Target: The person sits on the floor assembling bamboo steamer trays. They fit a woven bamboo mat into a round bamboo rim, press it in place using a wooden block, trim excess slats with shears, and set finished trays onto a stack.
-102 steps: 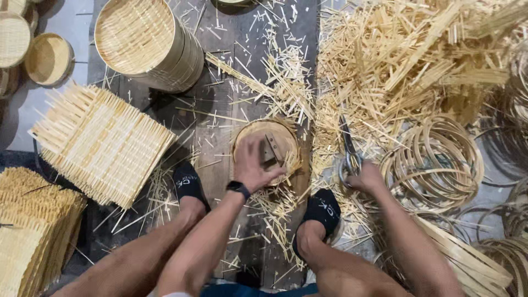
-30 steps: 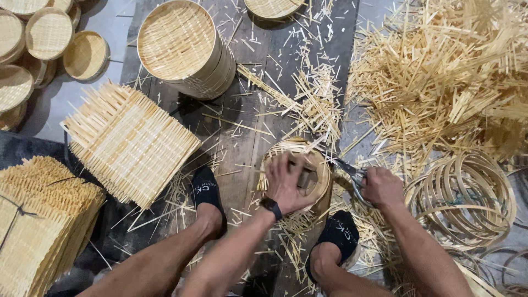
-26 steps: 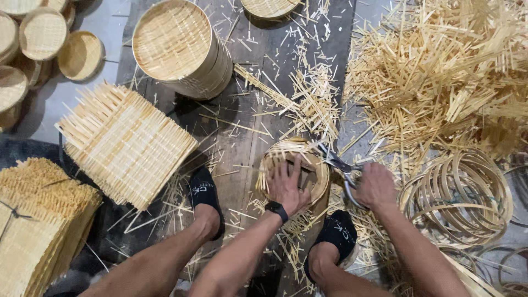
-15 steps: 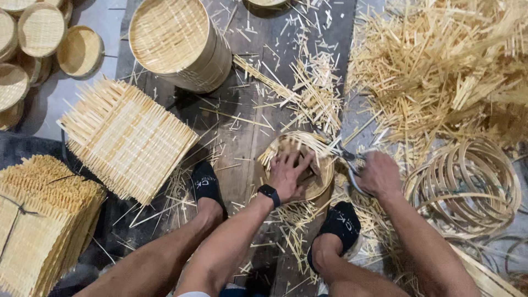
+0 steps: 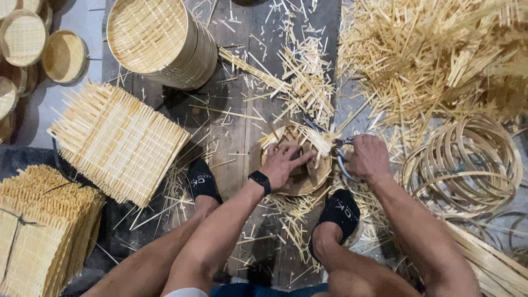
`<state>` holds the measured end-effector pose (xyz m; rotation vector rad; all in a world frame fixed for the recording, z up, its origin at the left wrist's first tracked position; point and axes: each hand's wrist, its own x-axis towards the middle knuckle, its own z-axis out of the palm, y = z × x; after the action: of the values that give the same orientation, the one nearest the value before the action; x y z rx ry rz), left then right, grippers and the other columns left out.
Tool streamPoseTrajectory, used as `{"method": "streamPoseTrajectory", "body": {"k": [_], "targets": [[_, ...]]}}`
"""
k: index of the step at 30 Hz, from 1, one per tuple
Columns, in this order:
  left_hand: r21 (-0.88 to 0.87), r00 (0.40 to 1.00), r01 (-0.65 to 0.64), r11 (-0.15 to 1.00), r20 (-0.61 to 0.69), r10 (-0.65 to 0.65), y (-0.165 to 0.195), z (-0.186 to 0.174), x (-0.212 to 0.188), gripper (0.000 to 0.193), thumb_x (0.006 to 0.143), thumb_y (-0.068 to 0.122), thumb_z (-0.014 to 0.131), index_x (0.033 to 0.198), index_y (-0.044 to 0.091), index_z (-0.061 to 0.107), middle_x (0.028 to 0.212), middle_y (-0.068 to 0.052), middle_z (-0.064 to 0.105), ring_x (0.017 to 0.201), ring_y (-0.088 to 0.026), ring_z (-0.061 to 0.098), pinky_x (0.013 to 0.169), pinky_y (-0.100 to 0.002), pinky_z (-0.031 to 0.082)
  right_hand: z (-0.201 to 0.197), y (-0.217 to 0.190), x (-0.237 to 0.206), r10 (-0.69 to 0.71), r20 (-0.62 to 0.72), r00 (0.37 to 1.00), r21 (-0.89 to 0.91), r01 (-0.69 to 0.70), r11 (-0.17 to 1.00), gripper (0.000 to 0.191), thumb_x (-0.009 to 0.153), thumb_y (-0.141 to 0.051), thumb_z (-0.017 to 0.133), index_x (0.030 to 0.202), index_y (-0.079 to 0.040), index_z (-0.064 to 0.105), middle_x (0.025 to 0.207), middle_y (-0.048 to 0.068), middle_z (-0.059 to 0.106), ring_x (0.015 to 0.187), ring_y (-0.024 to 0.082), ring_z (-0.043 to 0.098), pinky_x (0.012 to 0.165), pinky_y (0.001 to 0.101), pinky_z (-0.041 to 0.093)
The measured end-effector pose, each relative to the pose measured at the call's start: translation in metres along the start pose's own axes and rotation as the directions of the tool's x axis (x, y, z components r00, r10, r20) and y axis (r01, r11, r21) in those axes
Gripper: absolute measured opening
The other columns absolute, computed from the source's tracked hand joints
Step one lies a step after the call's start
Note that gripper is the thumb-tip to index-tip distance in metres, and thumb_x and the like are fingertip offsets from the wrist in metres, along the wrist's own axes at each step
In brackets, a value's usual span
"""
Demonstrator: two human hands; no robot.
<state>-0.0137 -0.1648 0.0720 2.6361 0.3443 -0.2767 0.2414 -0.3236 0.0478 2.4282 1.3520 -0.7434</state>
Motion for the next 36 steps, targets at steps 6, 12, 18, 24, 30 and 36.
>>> {"method": "streamPoseTrajectory", "body": {"k": [6,12,18,24,30,36], "targets": [[-0.385,0.806,0.407,0.828,-0.276,-0.525,0.049,0.001,0.007,0.110,0.062,0.044,0.086,0.151,0.015,0.028,0.154,-0.029,0.019,0.142,-0.054,0.020,0.116,-0.068,0.014,-0.003,0.010,0.001,-0.069,-0.074,0.995,-0.054,0.065,0.996,0.052,0.086,-0.047,0.067,0.111,-0.002,0.062,0.101,0.017,0.062,0.095,0.029,0.062,0.085,0.0440,0.056],[-0.165,0.847,0.484,0.859,-0.158,-0.508,0.060,0.016,0.012,0.089,0.066,0.040,0.086,0.145,0.018,0.052,0.162,-0.033,0.010,0.146,-0.057,0.016,0.117,-0.069,0.019,0.003,0.001,0.014,-0.036,0.018,0.999,-0.132,0.038,0.991,0.037,0.079,-0.020,0.066,0.111,-0.002,0.062,0.098,0.013,0.062,0.091,0.024,0.063,0.085,0.0378,0.057],[-0.167,0.929,0.327,0.930,-0.120,-0.349,0.031,0.017,0.001,0.086,0.058,0.031,0.089,0.140,0.027,0.063,0.164,-0.030,0.009,0.143,-0.056,0.021,0.112,-0.069,0.023,0.001,0.008,0.011,-0.106,-0.044,0.993,-0.097,0.102,0.990,0.039,0.085,-0.027,0.065,0.114,-0.002,0.061,0.102,0.018,0.063,0.091,0.028,0.064,0.082,0.0399,0.058],[-0.123,0.973,0.169,0.978,-0.137,-0.185,0.024,0.010,-0.002,0.087,0.054,0.031,0.092,0.137,0.028,0.063,0.163,-0.028,0.013,0.144,-0.053,0.024,0.112,-0.066,0.025,0.003,0.002,0.016,-0.075,0.023,0.997,-0.125,0.077,0.989,0.051,0.085,-0.045,0.071,0.113,-0.003,0.062,0.105,0.013,0.064,0.099,0.025,0.062,0.089,0.0393,0.056],[-0.054,0.994,0.030,0.998,-0.108,-0.035,0.008,0.006,-0.004,0.086,0.049,0.025,0.090,0.133,0.031,0.069,0.166,-0.022,0.020,0.146,-0.046,0.029,0.117,-0.058,0.027,0.012,0.018,0.019,-0.135,0.017,0.991,-0.230,0.136,0.964,0.063,0.079,-0.050,0.078,0.119,-0.006,0.057,0.105,0.013,0.062,0.096,0.023,0.061,0.081,0.0368,0.059],[-0.010,0.998,-0.058,0.998,0.022,0.058,-0.003,-0.002,-0.004,0.088,0.045,0.027,0.091,0.130,0.034,0.068,0.165,-0.017,0.021,0.147,-0.044,0.028,0.116,-0.060,0.025,0.032,0.012,0.024,-0.085,-0.061,0.995,-0.125,0.077,0.989,0.046,0.085,-0.043,0.072,0.108,-0.005,0.063,0.097,0.012,0.064,0.090,0.024,0.064,0.079,0.0383,0.058]]}}
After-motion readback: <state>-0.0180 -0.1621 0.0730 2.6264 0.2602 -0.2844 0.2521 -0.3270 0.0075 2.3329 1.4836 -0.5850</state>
